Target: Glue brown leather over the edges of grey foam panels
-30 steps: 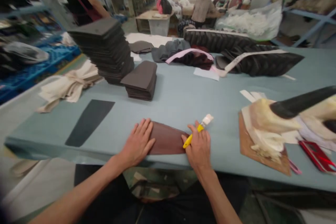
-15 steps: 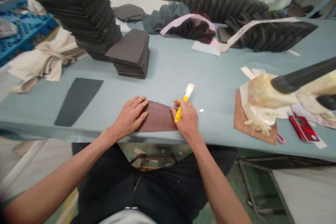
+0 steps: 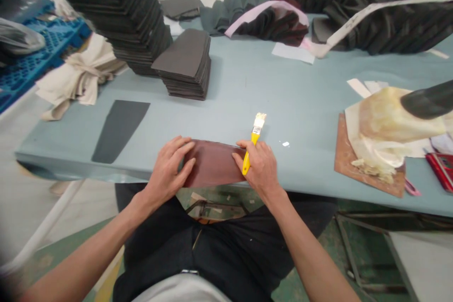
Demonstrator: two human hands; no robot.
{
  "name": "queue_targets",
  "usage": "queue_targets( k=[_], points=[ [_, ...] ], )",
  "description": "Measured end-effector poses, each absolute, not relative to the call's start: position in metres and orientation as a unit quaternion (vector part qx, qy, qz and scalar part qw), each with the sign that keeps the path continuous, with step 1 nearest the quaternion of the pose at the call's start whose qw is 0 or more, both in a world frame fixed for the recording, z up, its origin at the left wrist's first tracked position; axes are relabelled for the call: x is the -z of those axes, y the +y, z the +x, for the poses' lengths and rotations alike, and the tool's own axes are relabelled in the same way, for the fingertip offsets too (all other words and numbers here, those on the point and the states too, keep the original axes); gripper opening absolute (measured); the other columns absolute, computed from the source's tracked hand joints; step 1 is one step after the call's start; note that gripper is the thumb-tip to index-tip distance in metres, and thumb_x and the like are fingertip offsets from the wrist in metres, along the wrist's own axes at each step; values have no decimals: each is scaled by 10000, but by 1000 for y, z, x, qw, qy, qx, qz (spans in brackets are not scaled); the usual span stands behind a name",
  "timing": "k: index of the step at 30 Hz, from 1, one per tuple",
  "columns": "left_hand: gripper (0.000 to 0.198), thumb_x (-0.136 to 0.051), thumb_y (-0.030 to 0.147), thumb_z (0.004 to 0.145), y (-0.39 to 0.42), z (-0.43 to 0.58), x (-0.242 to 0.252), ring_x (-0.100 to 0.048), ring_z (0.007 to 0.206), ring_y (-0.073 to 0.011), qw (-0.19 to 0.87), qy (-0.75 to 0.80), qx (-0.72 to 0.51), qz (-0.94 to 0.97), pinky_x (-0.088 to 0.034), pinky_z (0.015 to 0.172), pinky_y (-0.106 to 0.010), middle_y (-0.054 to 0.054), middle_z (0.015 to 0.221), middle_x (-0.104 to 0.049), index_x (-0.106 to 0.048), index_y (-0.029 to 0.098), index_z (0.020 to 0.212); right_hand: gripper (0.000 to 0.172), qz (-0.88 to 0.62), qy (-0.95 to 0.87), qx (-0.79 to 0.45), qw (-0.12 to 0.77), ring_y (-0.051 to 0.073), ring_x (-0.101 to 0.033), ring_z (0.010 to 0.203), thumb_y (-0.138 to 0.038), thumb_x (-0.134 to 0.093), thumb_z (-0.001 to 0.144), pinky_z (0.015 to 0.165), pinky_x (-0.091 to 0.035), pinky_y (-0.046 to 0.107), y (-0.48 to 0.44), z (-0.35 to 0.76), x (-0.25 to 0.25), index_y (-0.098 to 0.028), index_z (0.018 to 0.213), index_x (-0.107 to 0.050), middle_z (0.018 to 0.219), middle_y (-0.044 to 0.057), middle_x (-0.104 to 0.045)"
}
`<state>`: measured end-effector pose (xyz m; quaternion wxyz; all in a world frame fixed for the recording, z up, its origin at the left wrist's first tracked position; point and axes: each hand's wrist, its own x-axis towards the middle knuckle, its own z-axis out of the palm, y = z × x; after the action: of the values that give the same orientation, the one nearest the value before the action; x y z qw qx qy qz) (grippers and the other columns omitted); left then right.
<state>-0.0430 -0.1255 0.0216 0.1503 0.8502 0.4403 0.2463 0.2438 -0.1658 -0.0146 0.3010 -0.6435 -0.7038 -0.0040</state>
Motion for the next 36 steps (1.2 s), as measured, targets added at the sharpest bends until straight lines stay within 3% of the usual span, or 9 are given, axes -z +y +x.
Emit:
queue_targets(
  k=[3, 5, 8, 10, 18, 25, 27, 32, 36],
  points=[
    [269, -595, 402, 1062, -166, -63, -30, -738, 1123, -250, 227, 546, -320, 741, -573, 1065, -426, -87, 1154, -803, -753, 205, 1155, 248, -627, -715, 26, 306, 303, -643, 942, -417, -632, 1069, 849, -481, 416, -166, 244, 15, -207, 1180, -702, 1051, 101, -776],
    [315, -661, 495, 1008, -187, -70, -29, -760, 907, -224, 382, 614, -277, 632, -616, 874, -362, -57, 978, -804, -758, 201, 1063, 249, -619, -721, 47, 307, 295, -629, 901, -422, -628, 1075, 823, -475, 408, -166, 245, 16, -204, 1168, -705, 1001, 93, -759],
    [512, -734, 635, 913, -201, -65, -22, -782, 957, -246, 570, 616, -239, 489, -628, 869, -348, -85, 1033, -820, -759, 167, 1119, 262, -619, -719, 52, 312, 291, -620, 880, -440, -623, 1078, 813, -471, 403, -165, 246, 17, -207, 1159, -708, 978, 91, -746],
    [624, -763, 703, 877, -200, -55, -18, -781, 1021, -253, 628, 593, -246, 440, -624, 919, -340, -100, 1084, -826, -760, 151, 1167, 260, -619, -720, 46, 312, 292, -621, 887, -446, -624, 1075, 810, -467, 402, -165, 246, 16, -213, 1156, -707, 989, 92, -752],
    [777, -883, 816, 701, -187, -36, -23, -748, 777, -169, 697, 576, -270, 331, -602, 683, -234, -82, 940, -812, -790, 128, 1050, 204, -576, -751, 27, 322, 278, -653, 928, -382, -662, 1062, 884, -476, 403, -166, 248, 13, -210, 1171, -666, 1036, 73, -775],
    [861, -859, 848, 671, -165, -34, -39, -704, 713, -180, 682, 580, -224, 385, -579, 548, -246, -82, 893, -795, -760, 108, 1100, 213, -558, -759, 19, 335, 287, -650, 928, -365, -693, 1046, 876, -473, 408, -165, 251, 15, -201, 1179, -664, 1024, 77, -765],
    [815, -854, 819, 695, -158, -31, -41, -698, 717, -184, 674, 580, -220, 401, -581, 567, -260, -80, 895, -798, -762, 109, 1084, 207, -558, -758, 18, 338, 286, -652, 929, -359, -695, 1045, 878, -475, 410, -165, 250, 15, -202, 1177, -664, 1028, 77, -767],
    [678, -885, 677, 742, -145, -22, -44, -761, 963, -244, 659, 561, -230, 444, -609, 883, -311, -99, 1070, -842, -804, 113, 1109, 203, -561, -755, 26, 338, 289, -655, 918, -371, -676, 1058, 853, -483, 416, -167, 249, 14, -201, 1168, -662, 1025, 81, -767],
    [684, -845, 683, 792, -140, -20, -47, -767, 1081, -297, 666, 540, -234, 458, -604, 948, -345, -111, 1121, -846, -811, 110, 1164, 245, -570, -742, 23, 351, 283, -680, 910, -418, -650, 1076, 854, -509, 421, -167, 249, 16, -199, 1184, -660, 1052, 91, -774]
  ],
)
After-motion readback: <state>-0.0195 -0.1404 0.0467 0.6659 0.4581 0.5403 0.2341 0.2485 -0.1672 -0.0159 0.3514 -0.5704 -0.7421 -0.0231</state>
